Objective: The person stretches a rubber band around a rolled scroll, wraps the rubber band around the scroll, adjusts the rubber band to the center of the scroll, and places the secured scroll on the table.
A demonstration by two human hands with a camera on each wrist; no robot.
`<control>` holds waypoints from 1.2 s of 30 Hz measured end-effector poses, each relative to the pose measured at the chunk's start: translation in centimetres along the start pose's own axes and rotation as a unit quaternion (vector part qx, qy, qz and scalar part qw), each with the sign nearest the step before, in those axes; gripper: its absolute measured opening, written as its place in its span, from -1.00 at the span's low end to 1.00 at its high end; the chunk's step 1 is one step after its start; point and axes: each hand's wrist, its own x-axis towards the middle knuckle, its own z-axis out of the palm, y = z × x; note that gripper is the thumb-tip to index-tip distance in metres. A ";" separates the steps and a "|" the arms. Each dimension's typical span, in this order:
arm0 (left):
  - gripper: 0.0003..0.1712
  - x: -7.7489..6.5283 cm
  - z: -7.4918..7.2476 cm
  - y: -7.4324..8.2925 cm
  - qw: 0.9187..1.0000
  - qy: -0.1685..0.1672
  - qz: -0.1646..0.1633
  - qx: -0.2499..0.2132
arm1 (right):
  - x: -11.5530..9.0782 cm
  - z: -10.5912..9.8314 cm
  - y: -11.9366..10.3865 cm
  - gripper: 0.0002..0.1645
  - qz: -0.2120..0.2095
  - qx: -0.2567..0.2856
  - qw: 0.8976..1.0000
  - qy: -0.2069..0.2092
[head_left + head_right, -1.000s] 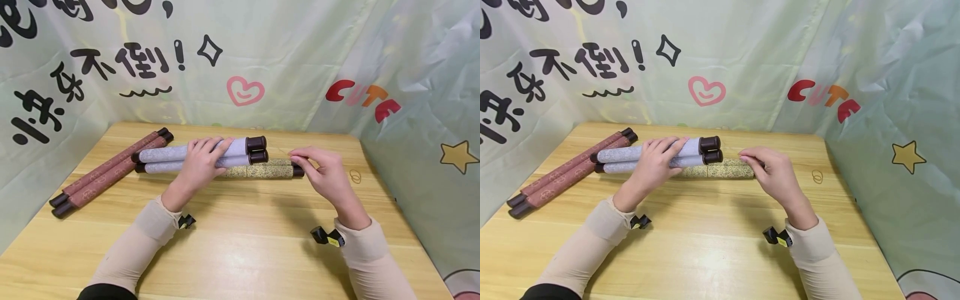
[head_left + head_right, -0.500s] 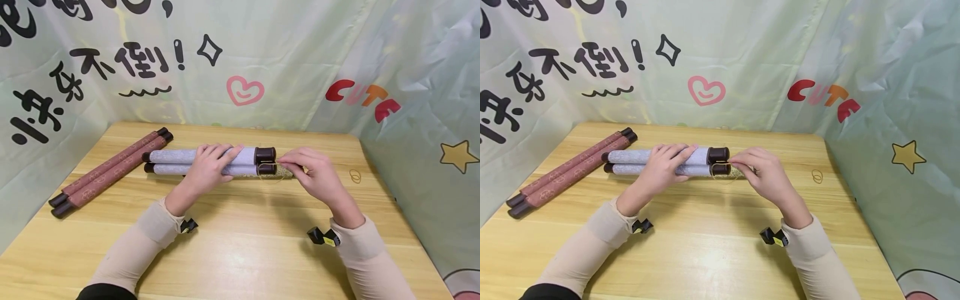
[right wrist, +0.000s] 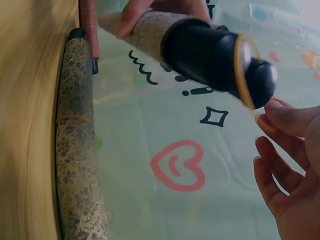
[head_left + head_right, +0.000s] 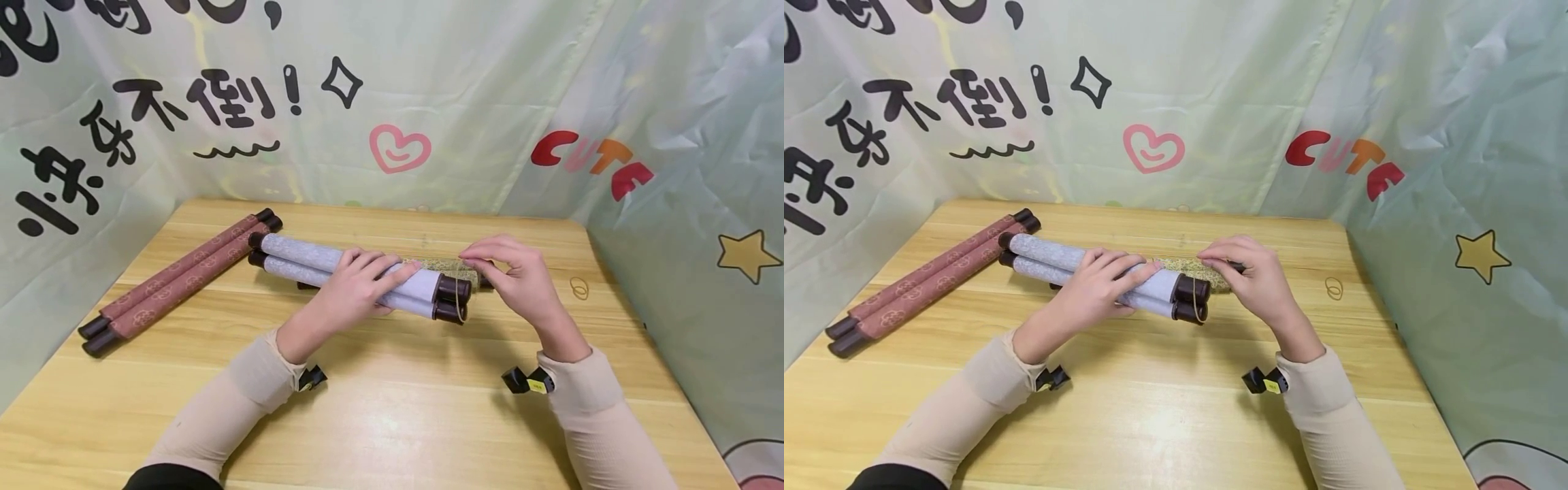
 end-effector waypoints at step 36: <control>0.01 0.0 -0.4 -0.3 0.996 -0.018 -0.040 -0.074 | 0.0 -0.7 -1.6 -0.65 0.035 0.038 0.999 -0.012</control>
